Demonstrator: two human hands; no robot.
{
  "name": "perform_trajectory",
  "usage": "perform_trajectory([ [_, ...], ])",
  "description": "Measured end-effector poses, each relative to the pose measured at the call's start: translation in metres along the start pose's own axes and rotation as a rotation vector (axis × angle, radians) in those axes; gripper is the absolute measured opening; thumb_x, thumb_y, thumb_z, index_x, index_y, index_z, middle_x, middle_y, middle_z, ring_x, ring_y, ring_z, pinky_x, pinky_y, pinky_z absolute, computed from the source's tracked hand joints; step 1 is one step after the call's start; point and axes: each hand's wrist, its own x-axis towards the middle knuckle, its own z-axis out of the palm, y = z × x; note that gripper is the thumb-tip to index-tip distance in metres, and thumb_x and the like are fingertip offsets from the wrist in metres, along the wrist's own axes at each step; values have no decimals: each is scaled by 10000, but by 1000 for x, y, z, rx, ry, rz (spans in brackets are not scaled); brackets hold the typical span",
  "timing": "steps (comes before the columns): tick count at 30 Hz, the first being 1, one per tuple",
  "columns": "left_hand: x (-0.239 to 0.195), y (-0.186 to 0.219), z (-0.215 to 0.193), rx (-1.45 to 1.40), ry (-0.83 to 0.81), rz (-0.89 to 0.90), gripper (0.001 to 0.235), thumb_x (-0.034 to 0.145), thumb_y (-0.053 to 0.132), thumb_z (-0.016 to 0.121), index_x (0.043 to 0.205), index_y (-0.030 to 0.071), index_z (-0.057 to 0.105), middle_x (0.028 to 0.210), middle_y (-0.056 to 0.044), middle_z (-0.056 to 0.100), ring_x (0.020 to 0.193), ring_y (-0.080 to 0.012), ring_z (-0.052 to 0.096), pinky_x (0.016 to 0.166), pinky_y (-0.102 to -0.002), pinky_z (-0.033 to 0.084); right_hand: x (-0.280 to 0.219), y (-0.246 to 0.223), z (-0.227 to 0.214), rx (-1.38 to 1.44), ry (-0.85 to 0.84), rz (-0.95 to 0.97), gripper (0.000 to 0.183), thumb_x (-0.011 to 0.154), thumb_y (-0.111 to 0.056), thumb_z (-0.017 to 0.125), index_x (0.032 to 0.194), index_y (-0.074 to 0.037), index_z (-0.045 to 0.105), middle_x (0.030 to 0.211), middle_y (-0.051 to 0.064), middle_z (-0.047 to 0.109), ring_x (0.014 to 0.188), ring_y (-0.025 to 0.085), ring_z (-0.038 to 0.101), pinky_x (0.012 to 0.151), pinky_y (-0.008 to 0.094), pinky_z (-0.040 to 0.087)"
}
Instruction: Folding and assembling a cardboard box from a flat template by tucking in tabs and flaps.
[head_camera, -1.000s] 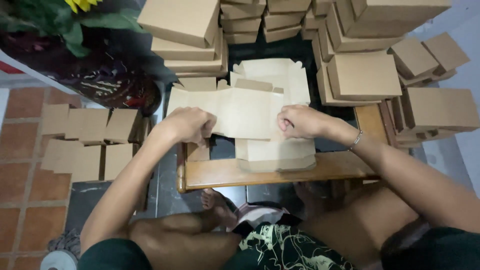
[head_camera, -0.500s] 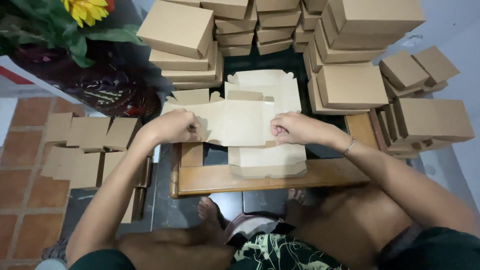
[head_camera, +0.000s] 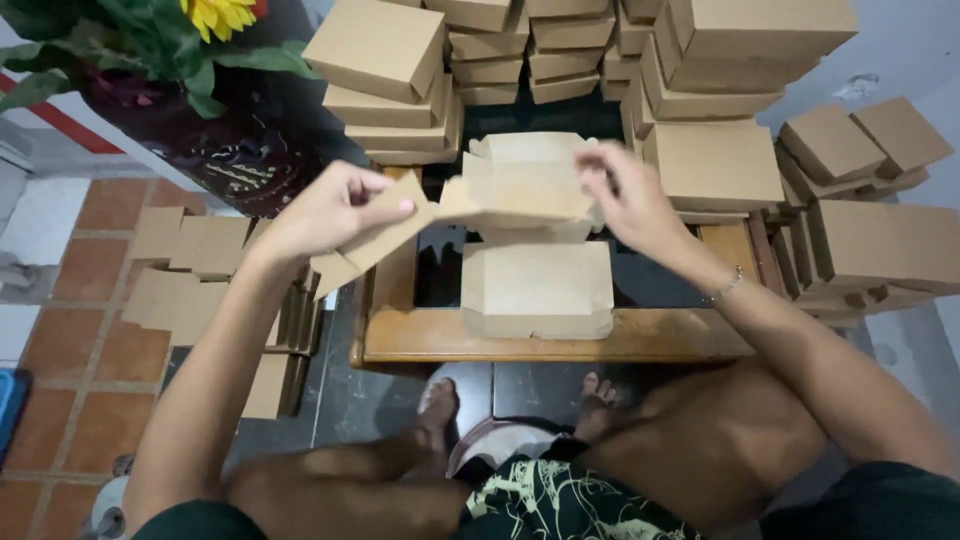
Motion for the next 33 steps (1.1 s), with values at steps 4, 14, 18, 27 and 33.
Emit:
perform_trajectory([
  [4,11,45,14,-220,134,-66,151,952,232,747,947,84,781,666,2,693,542,-52,637,485,-185,524,-4,-36,-15,219,408,-209,276,1125,-72,428,1397,-58,473,1332,130,540,1296,261,502,1126,428,398],
  [14,47,94,60,-884,326,-121,286,926,280,677,1049,29,738,930,-101,773,734,-167,723,620,-267,579,-5,-49,-55,190,1131,-531,432,1135,-389,363,1470,-134,462,1553,22,485,1509,188,426,1317,394,304],
  [18,37,92,84,-1096,447,-73,338,930,267,664,1151,15,706,1036,-124,771,818,-192,731,714,-312,605,3,-66,-69,56,999,-654,249,986,-51,432,1226,-103,476,1228,69,512,1223,227,488,1127,403,381],
  [27,47,91,150,-1029,519,139,306,918,138,761,1178,6,667,920,-128,762,767,-227,773,603,-340,657,-22,-54,-23,228,249,-660,905,515,-612,956,1056,78,729,1008,210,733,848,365,746,754,477,628],
  [33,56,90,162,-1006,429,215,258,928,80,748,1165,19,667,918,-124,762,787,-227,770,605,-346,665,-25,-62,-32,97,389,-707,922,538,-685,941,1017,72,724,983,223,716,766,345,719,721,477,636],
])
